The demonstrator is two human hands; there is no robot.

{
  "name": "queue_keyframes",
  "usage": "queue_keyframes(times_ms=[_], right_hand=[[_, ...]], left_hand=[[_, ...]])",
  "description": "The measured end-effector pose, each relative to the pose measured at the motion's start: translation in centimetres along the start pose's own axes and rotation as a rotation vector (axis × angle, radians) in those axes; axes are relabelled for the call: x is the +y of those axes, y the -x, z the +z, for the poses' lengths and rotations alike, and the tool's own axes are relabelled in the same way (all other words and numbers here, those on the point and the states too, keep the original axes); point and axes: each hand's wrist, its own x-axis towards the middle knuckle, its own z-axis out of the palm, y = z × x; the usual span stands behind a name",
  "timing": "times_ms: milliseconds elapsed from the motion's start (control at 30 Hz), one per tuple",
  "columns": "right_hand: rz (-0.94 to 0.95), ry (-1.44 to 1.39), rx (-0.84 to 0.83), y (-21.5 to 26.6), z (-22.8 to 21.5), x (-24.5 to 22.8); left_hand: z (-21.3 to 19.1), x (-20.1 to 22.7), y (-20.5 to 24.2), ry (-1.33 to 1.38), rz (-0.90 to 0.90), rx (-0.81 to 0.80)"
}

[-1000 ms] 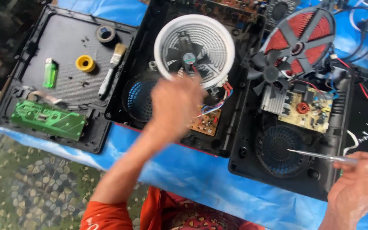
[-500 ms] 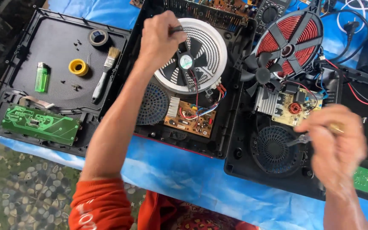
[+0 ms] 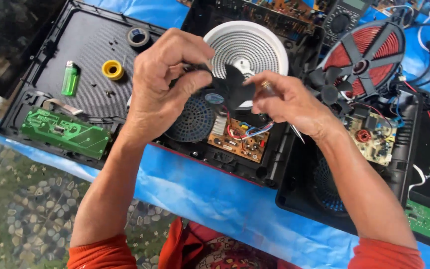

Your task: The person works on the internal components of a disassembled electronic device, likely a speaker or fan unit. They use a screwdriver to tighten screws on a circuit board and adjust wires connected to a fan motor. The person also handles a small cylindrical component and repositions the fan assembly within the device casing.

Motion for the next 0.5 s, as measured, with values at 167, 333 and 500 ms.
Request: queue_keyframes(times_ms=[167,333,500], right_hand=[[-0.209,0.021,-0.135,-1.8,2.4,0.9],[-0.514,0.517,0.243,-2.8,5.8,3.3],[-0.858,0.733,0.469,-2.7,9.7,4.7]], left_hand=[[-1.1,-1.3,1.1,-0.084,-0.052,0.068],[-2.5,-2.7,2.1,0.046,0.042,-0.034],[-2.2,-7.4,5.5,0.175,-0.309,0.058]])
